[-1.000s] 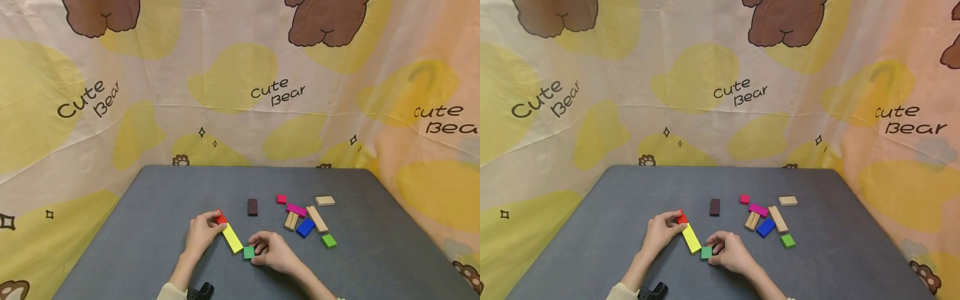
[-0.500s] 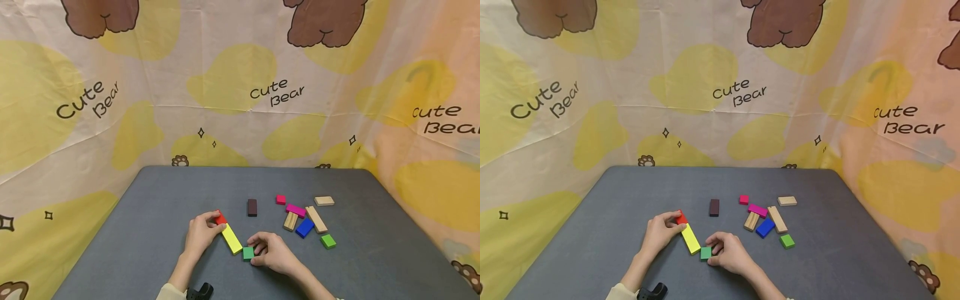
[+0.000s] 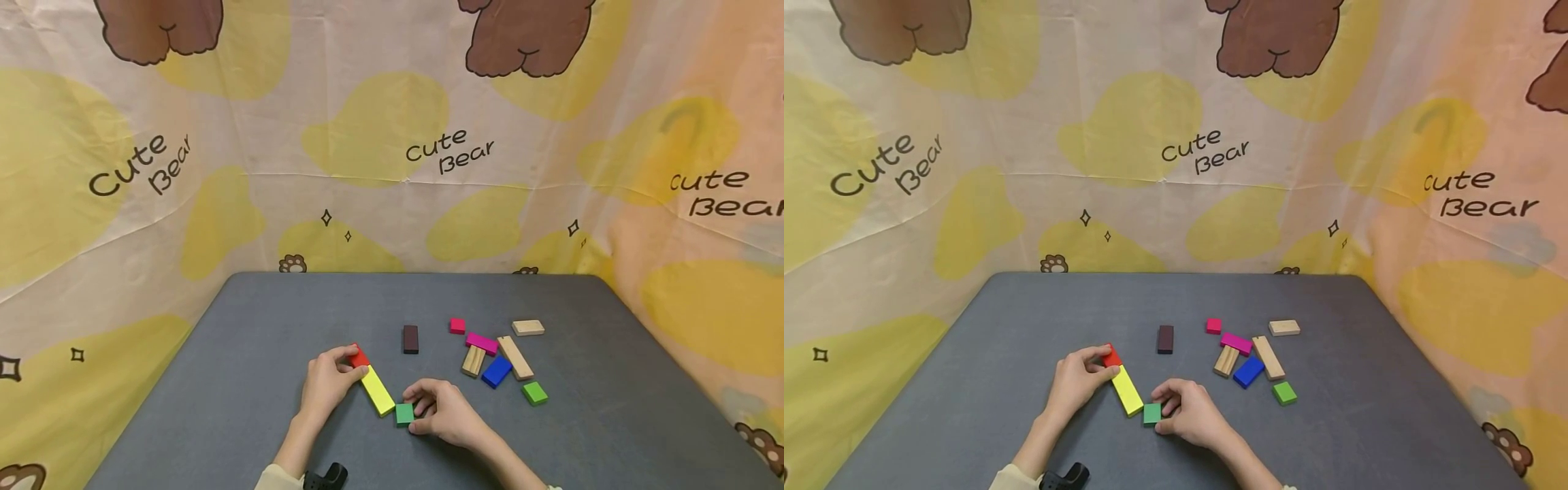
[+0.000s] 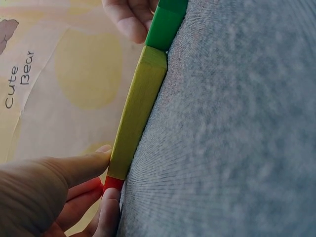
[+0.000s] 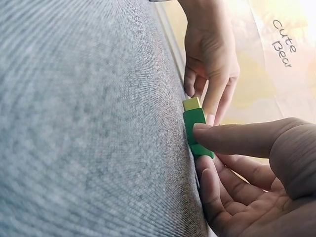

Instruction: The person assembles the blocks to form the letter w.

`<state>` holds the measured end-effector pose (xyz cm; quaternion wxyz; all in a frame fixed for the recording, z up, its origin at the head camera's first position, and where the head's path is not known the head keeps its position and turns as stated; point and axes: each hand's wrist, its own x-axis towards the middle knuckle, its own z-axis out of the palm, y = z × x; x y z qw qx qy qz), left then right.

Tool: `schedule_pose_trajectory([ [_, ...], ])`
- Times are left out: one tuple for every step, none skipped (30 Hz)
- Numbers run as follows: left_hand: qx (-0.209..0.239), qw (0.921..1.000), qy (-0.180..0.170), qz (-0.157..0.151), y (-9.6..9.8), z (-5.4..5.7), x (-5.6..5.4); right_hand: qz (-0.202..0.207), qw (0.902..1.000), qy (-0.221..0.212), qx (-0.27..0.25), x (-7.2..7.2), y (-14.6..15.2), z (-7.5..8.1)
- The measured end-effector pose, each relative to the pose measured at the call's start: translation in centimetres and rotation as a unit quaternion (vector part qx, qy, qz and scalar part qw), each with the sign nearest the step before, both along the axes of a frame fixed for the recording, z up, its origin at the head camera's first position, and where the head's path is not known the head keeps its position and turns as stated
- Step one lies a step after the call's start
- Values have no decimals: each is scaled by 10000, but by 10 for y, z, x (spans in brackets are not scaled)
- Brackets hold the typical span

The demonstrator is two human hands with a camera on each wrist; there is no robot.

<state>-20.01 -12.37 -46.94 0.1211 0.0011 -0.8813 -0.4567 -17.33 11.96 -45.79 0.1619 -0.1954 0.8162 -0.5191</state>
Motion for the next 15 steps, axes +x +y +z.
schedule_pose_trajectory([
  [2, 10000, -10, 3, 0, 0, 0, -1, 10000, 7, -4, 0, 0, 0],
  [4, 10000, -14, 4, 0, 0, 0, -2, 10000, 14, -12, 0, 0, 0],
  [3, 10000, -18, 5, 0, 0, 0, -3, 10000, 24, -16, 0, 0, 0],
  [5, 10000, -22, 4, 0, -1, 0, 1, 10000, 30, -18, 0, 0, 0],
  [7, 10000, -26, 4, 0, -1, 0, 5, 10000, 34, -19, 0, 0, 0],
  [13, 10000, -28, 3, 0, -1, 0, 9, 10000, 41, -20, 0, 0, 0],
  [12, 10000, -32, 3, 0, -1, 0, 14, 10000, 45, -21, 0, 0, -1],
  [13, 10000, -37, 3, 0, -1, 0, 22, 10000, 40, -27, 0, 0, -1],
  [17, 10000, -40, 4, 0, -1, 0, 33, 10000, 31, -36, 0, 1, -1],
  [20, 10000, -40, 4, 0, -1, 0, 45, 10000, 10, -55, 0, 1, -1],
  [19, 10000, -35, 5, 0, -1, 0, 54, 9999, -17, -83, -1, 2, 0],
  [21, 10000, -28, -1, 0, 0, 0, 61, 9999, -46, -113, -1, 2, 0],
  [22, 10000, -21, -4, 0, 0, 0, 69, 9998, -88, -154, -1, 3, 0],
  [27, 10000, -11, -8, 0, 0, 0, 76, 9997, -134, -199, -1, 4, 1],
  [33, 10000, -2, -16, 0, 0, 0, 83, 9995, -166, -240, -2, 5, 1],
])
